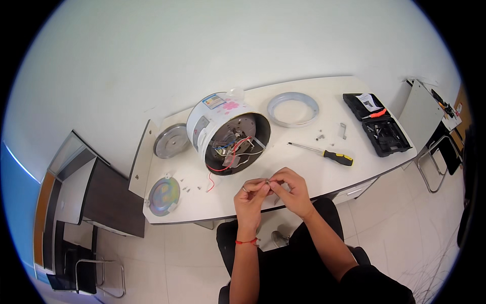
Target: The person uses a screwdriver to tighten screws inside a disassembled white appliance, then handles small metal parts and wires with their hands. The workspace includes a white table with scattered tools and components.
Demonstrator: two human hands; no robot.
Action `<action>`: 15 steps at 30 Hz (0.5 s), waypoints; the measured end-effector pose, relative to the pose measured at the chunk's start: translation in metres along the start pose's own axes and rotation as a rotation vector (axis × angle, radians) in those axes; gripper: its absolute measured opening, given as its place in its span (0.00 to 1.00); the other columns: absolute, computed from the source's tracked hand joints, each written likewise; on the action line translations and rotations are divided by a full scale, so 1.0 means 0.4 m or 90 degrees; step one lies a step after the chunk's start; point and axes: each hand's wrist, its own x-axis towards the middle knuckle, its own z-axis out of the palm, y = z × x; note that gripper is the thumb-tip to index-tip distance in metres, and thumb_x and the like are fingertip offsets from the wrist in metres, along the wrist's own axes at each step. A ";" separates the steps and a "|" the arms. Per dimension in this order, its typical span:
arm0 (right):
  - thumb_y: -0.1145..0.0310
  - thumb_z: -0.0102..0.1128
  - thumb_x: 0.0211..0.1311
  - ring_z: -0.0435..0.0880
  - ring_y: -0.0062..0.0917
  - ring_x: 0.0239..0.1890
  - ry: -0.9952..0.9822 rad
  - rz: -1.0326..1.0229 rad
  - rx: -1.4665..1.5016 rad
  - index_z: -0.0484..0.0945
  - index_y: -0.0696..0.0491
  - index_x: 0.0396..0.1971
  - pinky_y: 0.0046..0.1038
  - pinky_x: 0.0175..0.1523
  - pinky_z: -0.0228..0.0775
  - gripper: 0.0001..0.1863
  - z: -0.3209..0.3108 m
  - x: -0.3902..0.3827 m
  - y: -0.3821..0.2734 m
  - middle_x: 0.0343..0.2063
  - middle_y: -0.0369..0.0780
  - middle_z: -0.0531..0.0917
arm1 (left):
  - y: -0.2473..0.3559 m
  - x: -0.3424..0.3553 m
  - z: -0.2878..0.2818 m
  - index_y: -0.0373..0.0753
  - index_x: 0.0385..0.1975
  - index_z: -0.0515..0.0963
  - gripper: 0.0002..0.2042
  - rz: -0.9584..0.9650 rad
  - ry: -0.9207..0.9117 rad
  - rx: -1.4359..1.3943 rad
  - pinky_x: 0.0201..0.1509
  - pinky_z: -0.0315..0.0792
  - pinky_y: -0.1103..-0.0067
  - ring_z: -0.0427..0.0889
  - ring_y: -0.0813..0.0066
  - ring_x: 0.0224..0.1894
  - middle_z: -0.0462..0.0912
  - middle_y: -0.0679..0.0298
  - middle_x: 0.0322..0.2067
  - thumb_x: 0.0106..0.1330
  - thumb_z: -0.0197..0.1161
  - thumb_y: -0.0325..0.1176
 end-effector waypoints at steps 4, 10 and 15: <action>0.76 0.67 0.66 0.82 0.23 0.34 -0.002 -0.007 -0.001 0.86 0.61 0.41 0.24 0.42 0.75 0.07 -0.005 0.000 0.003 0.37 0.41 0.84 | 0.002 -0.001 0.004 0.33 0.41 0.85 0.04 0.000 0.015 0.000 0.50 0.87 0.71 0.86 0.69 0.46 0.85 0.57 0.49 0.69 0.69 0.21; 0.75 0.66 0.68 0.82 0.23 0.36 -0.009 0.017 0.042 0.85 0.61 0.41 0.24 0.44 0.75 0.06 -0.011 0.001 0.013 0.37 0.41 0.84 | -0.002 -0.002 0.012 0.32 0.41 0.85 0.04 0.017 0.019 0.033 0.49 0.88 0.71 0.86 0.70 0.46 0.84 0.57 0.48 0.69 0.69 0.20; 0.75 0.64 0.70 0.82 0.23 0.37 -0.027 0.058 0.068 0.83 0.61 0.41 0.24 0.45 0.75 0.06 -0.007 0.000 0.017 0.37 0.40 0.82 | 0.000 -0.004 0.019 0.31 0.41 0.84 0.04 0.047 0.012 0.061 0.52 0.88 0.68 0.86 0.69 0.48 0.84 0.56 0.49 0.70 0.67 0.18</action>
